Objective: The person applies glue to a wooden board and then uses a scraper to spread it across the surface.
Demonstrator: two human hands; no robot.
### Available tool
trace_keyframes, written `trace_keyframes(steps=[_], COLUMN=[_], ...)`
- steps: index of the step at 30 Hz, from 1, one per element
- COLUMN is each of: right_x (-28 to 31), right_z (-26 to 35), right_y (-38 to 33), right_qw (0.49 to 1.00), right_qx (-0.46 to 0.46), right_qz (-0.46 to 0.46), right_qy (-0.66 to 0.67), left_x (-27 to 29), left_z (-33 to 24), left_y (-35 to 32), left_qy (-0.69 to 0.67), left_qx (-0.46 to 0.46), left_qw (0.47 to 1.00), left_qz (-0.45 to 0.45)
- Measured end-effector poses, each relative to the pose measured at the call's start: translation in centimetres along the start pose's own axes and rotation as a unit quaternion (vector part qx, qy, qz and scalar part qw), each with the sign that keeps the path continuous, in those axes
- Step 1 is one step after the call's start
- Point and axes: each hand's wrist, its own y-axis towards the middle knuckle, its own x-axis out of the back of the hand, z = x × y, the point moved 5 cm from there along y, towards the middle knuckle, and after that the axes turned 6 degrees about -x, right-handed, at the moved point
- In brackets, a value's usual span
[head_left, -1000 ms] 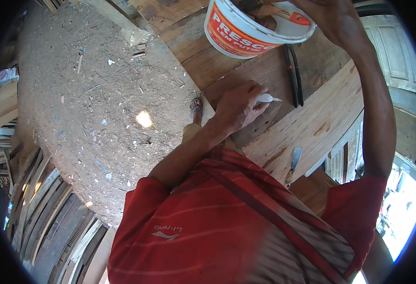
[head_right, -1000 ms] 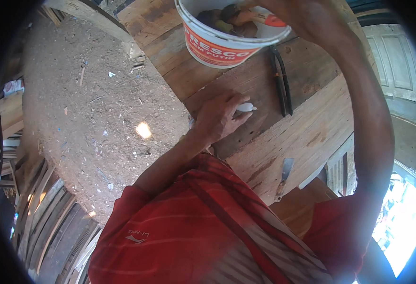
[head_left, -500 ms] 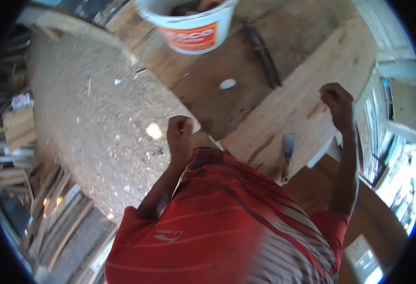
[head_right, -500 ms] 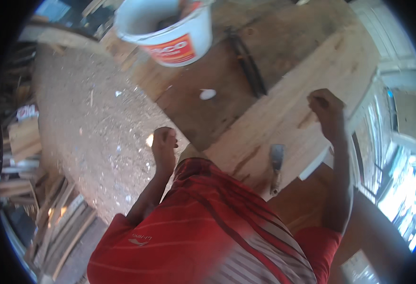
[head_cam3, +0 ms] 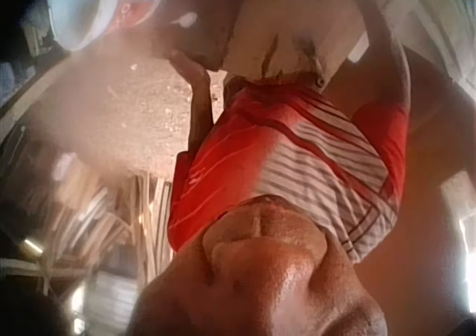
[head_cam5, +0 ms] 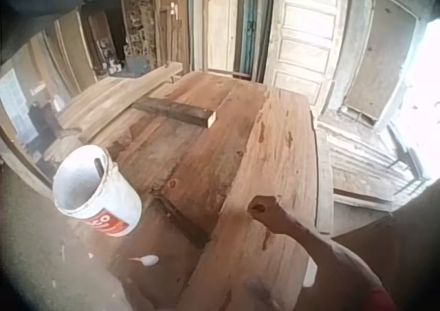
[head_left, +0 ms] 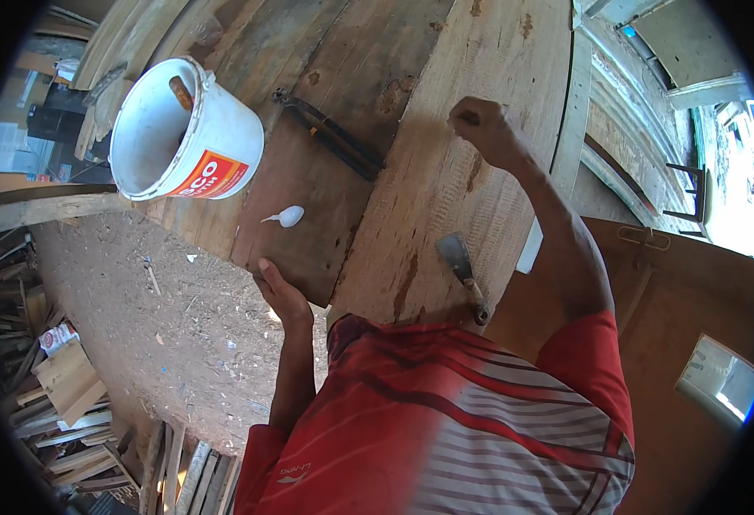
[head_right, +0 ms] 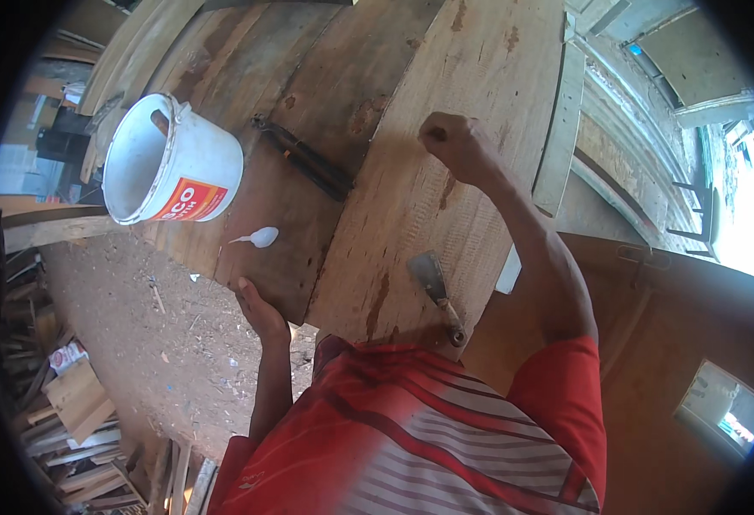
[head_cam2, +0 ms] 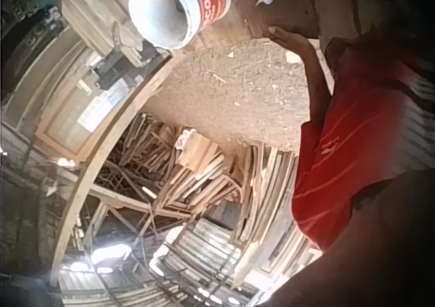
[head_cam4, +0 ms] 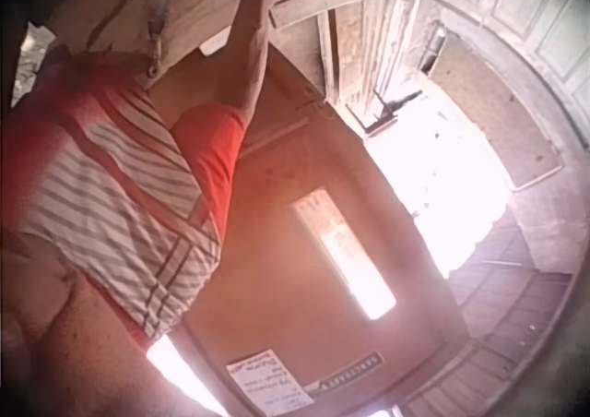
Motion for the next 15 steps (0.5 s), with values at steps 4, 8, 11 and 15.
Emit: trace_keyframes(steps=[4,8,11,15], right_x=[-0.3,-0.9,-1.4,0.4], right_z=[1.5,2.6,2.9,3.2], right_y=[2.0,4.6,5.6,3.5], right_qw=[0.999,0.995,0.99,0.989], right_qx=[0.01,0.054,0.101,0.101], right_qz=[-0.013,-0.02,-0.057,-0.085], right_qy=[-0.039,-0.085,-0.075,-0.07], left_x=[-0.2,-0.3,-0.3,-0.6], left_z=[-0.9,-1.1,-1.1,-1.0], left_y=[-0.4,-0.6,-0.6,-0.5], left_qy=[0.018,0.029,0.025,0.042], left_qx=[-0.02,-0.024,-0.005,-0.009], left_qw=[1.0,0.999,1.0,0.999], left_qz=[0.0,-0.022,-0.013,-0.022])
